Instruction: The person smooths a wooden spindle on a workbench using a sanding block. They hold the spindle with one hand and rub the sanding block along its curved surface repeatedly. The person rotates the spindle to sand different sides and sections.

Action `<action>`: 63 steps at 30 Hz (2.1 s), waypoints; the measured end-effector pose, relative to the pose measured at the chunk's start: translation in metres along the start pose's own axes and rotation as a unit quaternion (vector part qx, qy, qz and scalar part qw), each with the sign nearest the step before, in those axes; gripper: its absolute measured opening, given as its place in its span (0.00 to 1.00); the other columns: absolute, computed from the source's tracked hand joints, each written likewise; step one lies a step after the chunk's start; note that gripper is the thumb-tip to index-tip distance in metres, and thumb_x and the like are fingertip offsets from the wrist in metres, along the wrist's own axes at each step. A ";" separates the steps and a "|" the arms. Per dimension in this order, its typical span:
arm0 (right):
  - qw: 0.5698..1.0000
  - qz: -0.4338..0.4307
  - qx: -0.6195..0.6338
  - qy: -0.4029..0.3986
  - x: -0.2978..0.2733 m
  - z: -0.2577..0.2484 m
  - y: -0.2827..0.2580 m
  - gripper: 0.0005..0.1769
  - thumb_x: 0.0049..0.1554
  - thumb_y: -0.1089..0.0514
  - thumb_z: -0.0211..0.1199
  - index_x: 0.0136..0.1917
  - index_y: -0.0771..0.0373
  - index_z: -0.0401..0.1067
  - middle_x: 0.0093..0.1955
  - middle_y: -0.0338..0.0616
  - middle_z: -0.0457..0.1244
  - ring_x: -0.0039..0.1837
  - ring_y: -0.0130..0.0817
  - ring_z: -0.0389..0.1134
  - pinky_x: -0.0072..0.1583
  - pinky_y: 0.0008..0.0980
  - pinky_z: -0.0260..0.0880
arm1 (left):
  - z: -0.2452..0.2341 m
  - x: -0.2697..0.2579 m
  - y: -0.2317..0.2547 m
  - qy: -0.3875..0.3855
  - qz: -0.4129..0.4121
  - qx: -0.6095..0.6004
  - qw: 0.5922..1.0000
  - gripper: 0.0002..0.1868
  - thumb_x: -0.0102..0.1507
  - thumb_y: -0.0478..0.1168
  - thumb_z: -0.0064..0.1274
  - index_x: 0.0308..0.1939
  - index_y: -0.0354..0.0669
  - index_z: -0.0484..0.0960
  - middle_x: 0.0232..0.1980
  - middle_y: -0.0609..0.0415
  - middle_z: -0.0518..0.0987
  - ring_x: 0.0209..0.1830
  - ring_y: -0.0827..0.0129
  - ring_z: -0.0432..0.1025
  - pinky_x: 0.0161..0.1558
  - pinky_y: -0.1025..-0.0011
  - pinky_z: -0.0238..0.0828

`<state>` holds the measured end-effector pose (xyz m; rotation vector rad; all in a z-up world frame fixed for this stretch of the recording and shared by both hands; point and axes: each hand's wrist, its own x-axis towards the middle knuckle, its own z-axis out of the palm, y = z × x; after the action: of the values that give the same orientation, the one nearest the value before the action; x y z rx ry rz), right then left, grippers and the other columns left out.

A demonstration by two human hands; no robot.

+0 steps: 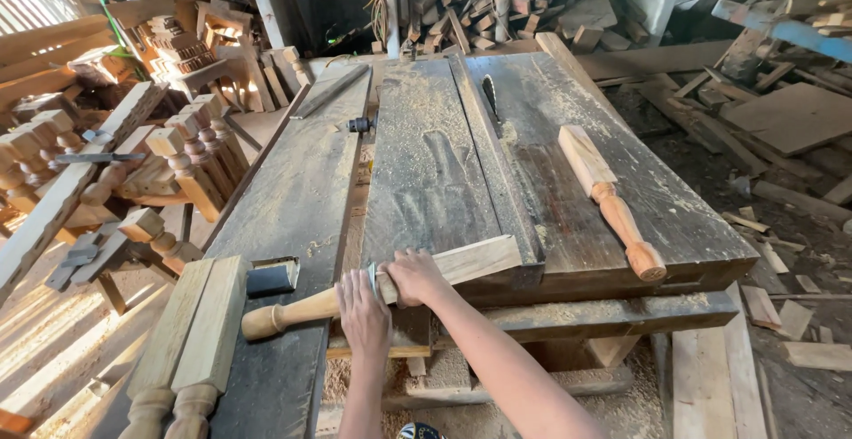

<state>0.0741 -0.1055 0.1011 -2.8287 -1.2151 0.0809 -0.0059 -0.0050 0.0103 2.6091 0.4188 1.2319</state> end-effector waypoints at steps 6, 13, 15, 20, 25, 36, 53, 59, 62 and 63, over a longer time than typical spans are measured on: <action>0.999 0.004 -0.036 -0.037 0.006 0.001 0.003 0.38 0.47 0.55 0.71 0.71 0.54 0.66 0.69 0.49 0.60 0.74 0.46 0.58 0.72 0.47 0.60 | 0.010 -0.011 -0.005 0.045 0.032 -0.013 0.998 0.23 0.73 0.40 0.39 0.68 0.28 0.70 0.70 0.36 0.71 0.76 0.49 0.60 0.78 0.53 0.48; 1.000 -0.013 -0.011 -0.024 0.007 0.009 0.002 0.36 0.48 0.60 0.67 0.71 0.47 0.68 0.67 0.48 0.62 0.72 0.45 0.60 0.71 0.49 0.60 | 0.005 -0.039 -0.003 0.058 0.031 0.032 0.997 0.24 0.71 0.36 0.40 0.69 0.27 0.69 0.72 0.38 0.71 0.77 0.49 0.60 0.79 0.51 0.48; 1.000 -0.009 -0.019 -0.010 0.008 0.000 0.004 0.37 0.49 0.57 0.68 0.72 0.47 0.67 0.67 0.48 0.62 0.71 0.45 0.60 0.70 0.49 0.61 | 0.000 -0.019 -0.002 0.047 0.034 0.008 0.998 0.23 0.68 0.35 0.42 0.66 0.26 0.70 0.70 0.35 0.72 0.76 0.47 0.60 0.78 0.52 0.48; 0.998 0.003 -0.039 -0.042 0.003 -0.002 0.001 0.41 0.43 0.49 0.77 0.68 0.55 0.68 0.68 0.46 0.61 0.72 0.43 0.59 0.71 0.46 0.60 | -0.008 0.007 0.008 0.004 0.005 -0.012 1.000 0.22 0.69 0.35 0.44 0.65 0.25 0.70 0.68 0.33 0.72 0.75 0.46 0.60 0.77 0.51 0.48; 1.000 -0.006 -0.026 -0.009 0.005 -0.002 0.004 0.42 0.41 0.53 0.76 0.69 0.50 0.68 0.67 0.47 0.61 0.72 0.46 0.59 0.71 0.49 0.59 | -0.006 -0.029 0.005 0.059 0.024 0.001 0.998 0.25 0.66 0.32 0.42 0.67 0.25 0.70 0.70 0.32 0.71 0.77 0.45 0.60 0.78 0.51 0.48; 0.999 -0.014 -0.033 0.005 -0.001 -0.002 0.004 0.35 0.42 0.50 0.75 0.63 0.58 0.72 0.67 0.48 0.62 0.72 0.46 0.61 0.70 0.47 0.62 | 0.007 0.010 0.001 -0.032 -0.011 0.027 0.999 0.23 0.69 0.34 0.42 0.66 0.24 0.70 0.69 0.32 0.70 0.75 0.46 0.59 0.77 0.52 0.46; 0.999 -0.004 -0.032 -0.008 -0.006 -0.007 0.002 0.40 0.42 0.51 0.77 0.67 0.56 0.69 0.68 0.49 0.61 0.73 0.46 0.59 0.70 0.47 0.61 | -0.012 0.014 0.008 -0.052 -0.017 -0.010 0.998 0.23 0.71 0.42 0.39 0.65 0.29 0.71 0.68 0.34 0.72 0.74 0.47 0.62 0.78 0.53 0.47; 1.000 -0.011 -0.011 0.009 0.006 0.007 0.009 0.39 0.42 0.56 0.73 0.68 0.50 0.70 0.66 0.49 0.62 0.72 0.49 0.60 0.70 0.50 0.60 | -0.019 -0.032 0.011 0.035 0.027 -0.013 0.999 0.25 0.70 0.39 0.40 0.67 0.24 0.69 0.70 0.31 0.70 0.76 0.44 0.60 0.77 0.51 0.46; 1.000 -0.017 -0.006 0.011 0.001 0.008 0.007 0.38 0.43 0.57 0.72 0.67 0.50 0.70 0.66 0.49 0.63 0.72 0.49 0.60 0.70 0.50 0.60 | -0.022 -0.031 0.010 0.019 0.028 0.001 0.999 0.25 0.69 0.39 0.39 0.67 0.24 0.69 0.70 0.32 0.70 0.76 0.43 0.60 0.77 0.50 0.46; 1.000 -0.019 -0.001 0.022 -0.001 0.006 0.007 0.37 0.43 0.56 0.72 0.67 0.49 0.71 0.66 0.49 0.63 0.72 0.49 0.61 0.70 0.49 0.61 | -0.021 -0.026 0.010 0.006 0.014 0.009 1.000 0.24 0.70 0.40 0.38 0.67 0.25 0.69 0.70 0.32 0.70 0.76 0.43 0.60 0.78 0.51 0.46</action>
<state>0.0779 -0.1103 0.0949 -2.7918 -1.2606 0.0140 -0.0367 -0.0214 0.0078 2.6332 0.3971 1.2579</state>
